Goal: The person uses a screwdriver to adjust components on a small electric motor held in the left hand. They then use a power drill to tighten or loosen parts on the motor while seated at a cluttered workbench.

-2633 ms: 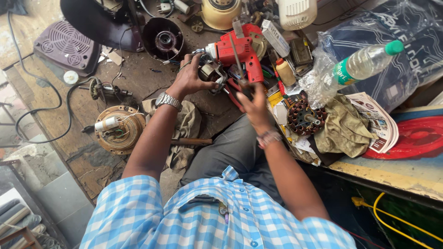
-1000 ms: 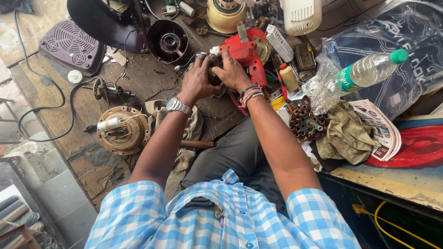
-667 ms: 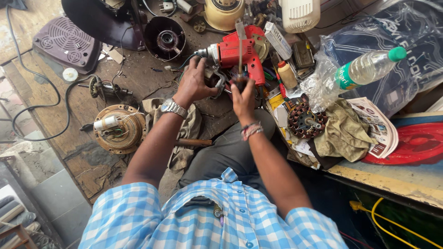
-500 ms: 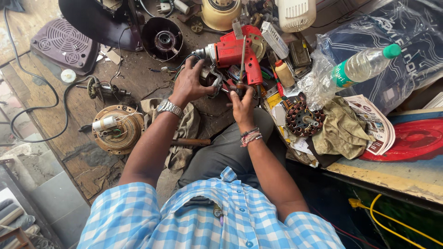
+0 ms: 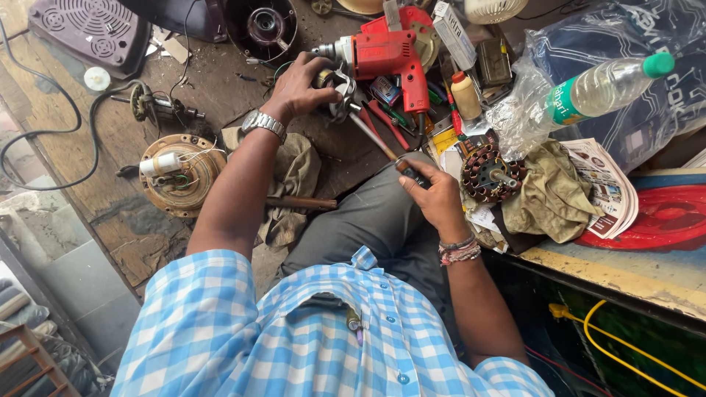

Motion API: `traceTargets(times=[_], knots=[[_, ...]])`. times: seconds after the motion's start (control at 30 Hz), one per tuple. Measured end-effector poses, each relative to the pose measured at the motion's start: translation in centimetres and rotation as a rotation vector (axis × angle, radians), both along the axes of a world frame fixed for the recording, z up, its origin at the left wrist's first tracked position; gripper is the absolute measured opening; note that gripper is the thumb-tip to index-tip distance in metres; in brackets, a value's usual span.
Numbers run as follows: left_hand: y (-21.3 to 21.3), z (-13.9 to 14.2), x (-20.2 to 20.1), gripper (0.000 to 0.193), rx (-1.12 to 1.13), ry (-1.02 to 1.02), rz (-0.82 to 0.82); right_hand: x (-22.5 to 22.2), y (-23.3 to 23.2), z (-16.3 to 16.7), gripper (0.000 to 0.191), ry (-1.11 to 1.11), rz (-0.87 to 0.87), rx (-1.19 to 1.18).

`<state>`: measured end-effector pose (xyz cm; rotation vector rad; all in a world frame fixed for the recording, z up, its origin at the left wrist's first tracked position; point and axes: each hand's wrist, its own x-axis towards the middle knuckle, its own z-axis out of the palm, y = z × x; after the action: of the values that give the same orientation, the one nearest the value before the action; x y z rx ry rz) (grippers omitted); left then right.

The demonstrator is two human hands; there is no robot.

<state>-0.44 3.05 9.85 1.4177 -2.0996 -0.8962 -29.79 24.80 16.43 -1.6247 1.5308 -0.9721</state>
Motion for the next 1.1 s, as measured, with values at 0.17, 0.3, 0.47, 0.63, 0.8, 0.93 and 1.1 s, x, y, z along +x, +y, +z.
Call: traceTargets(times=[0.17,0.3,0.47,0.63,0.8,0.93,1.1], knots=[[0.2,0.1,0.5,0.077,0.022,0.04,-0.009,1.2,-0.4,1.7,0.034,0.195,-0.041,0.272],[0.3,-0.3,0.5,0.079,0.002,0.052,-0.001,1.9,-0.9,1.5,0.031,0.205,0.057,-0.011],[0.4,-0.6,0.5,0.079,-0.029,0.052,-0.006,2.9,-1.6,0.9,0.034,0.167,0.01,0.061],[0.5,-1.1,0.3,0.081,-0.021,0.028,0.002,3.7,-2.0,1.0,0.034,0.269,-0.023,0.08],[0.3,-1.8,0.0,0.086,0.028,0.031,0.031,3.9,-2.6,1.2,0.031,0.255,-0.001,0.099],[0.4,-2.2,0.0,0.087,0.019,0.034,0.02,3.6,-2.3,1.0,0.03,0.26,0.037,0.034],[0.6,-2.0,-0.1,0.086,0.012,0.027,0.023,2.9,-2.8,0.5,0.03,0.296,0.129,-0.065]])
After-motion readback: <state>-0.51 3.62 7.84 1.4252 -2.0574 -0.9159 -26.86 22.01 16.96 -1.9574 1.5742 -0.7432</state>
